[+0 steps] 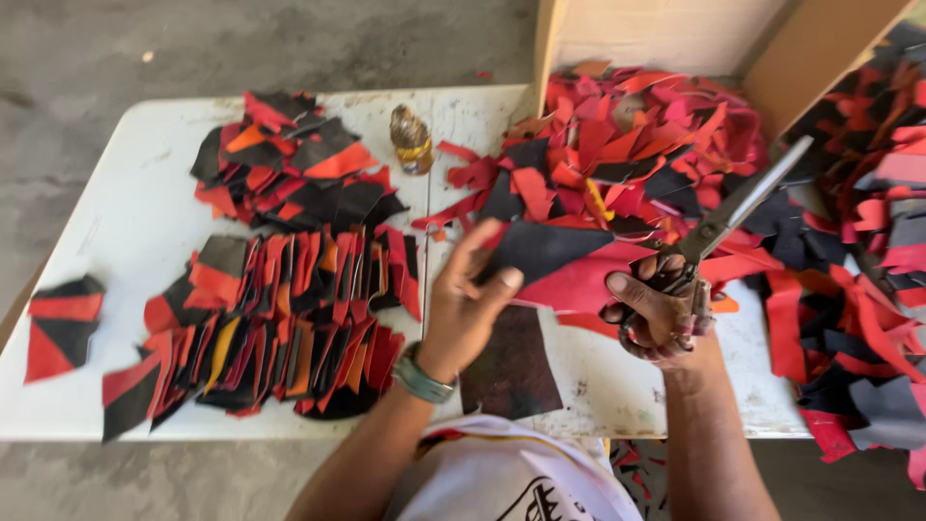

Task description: The person uses scissors to cut red and black fabric pieces into smaller shapes on a white table. They repeatedly pick up fabric, cut along edges, and place the cut pieces into a pile while discarding scraps.

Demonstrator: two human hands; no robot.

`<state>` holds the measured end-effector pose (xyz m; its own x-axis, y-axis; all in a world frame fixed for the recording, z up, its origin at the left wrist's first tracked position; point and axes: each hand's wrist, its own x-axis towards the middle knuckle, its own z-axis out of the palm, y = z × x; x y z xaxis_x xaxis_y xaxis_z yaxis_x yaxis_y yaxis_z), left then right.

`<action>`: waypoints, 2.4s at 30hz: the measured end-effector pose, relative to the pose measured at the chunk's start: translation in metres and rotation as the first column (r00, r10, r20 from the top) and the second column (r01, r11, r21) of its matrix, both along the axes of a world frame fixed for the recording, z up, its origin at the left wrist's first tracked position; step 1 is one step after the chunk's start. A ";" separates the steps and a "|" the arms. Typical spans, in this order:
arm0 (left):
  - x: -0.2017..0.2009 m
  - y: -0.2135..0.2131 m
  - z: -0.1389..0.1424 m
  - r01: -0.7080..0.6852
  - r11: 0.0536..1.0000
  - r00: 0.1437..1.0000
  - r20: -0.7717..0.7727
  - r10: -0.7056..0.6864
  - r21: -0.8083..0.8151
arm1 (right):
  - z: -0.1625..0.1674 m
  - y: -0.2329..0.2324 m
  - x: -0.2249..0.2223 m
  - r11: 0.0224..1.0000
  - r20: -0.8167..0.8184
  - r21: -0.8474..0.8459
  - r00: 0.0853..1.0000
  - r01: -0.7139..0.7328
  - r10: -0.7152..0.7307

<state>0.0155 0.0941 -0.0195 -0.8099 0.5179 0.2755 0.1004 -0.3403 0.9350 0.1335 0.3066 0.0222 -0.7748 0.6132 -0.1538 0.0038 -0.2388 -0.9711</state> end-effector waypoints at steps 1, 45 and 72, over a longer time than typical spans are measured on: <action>-0.008 -0.017 -0.003 -0.009 1.000 1.000 0.005 0.009 -0.029 | -0.007 0.002 0.004 0.998 0.050 0.002 0.997 -0.064 0.064; -0.003 -0.079 -0.070 -0.032 0.683 0.999 -0.051 -0.009 -0.729 | -0.119 0.042 0.067 0.999 0.001 -0.020 1.000 -0.027 0.027; -0.004 -0.082 -0.070 -0.012 0.719 0.997 -0.065 -0.047 -0.695 | -0.112 0.031 0.068 1.000 0.038 0.019 0.999 -0.008 0.007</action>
<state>0.0113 0.0117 -0.0899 -0.7911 0.6017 -0.1097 0.1788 0.3990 0.8993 0.2013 0.3379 -0.0895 -0.7733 0.6104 -0.1717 0.0430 -0.2197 -0.9746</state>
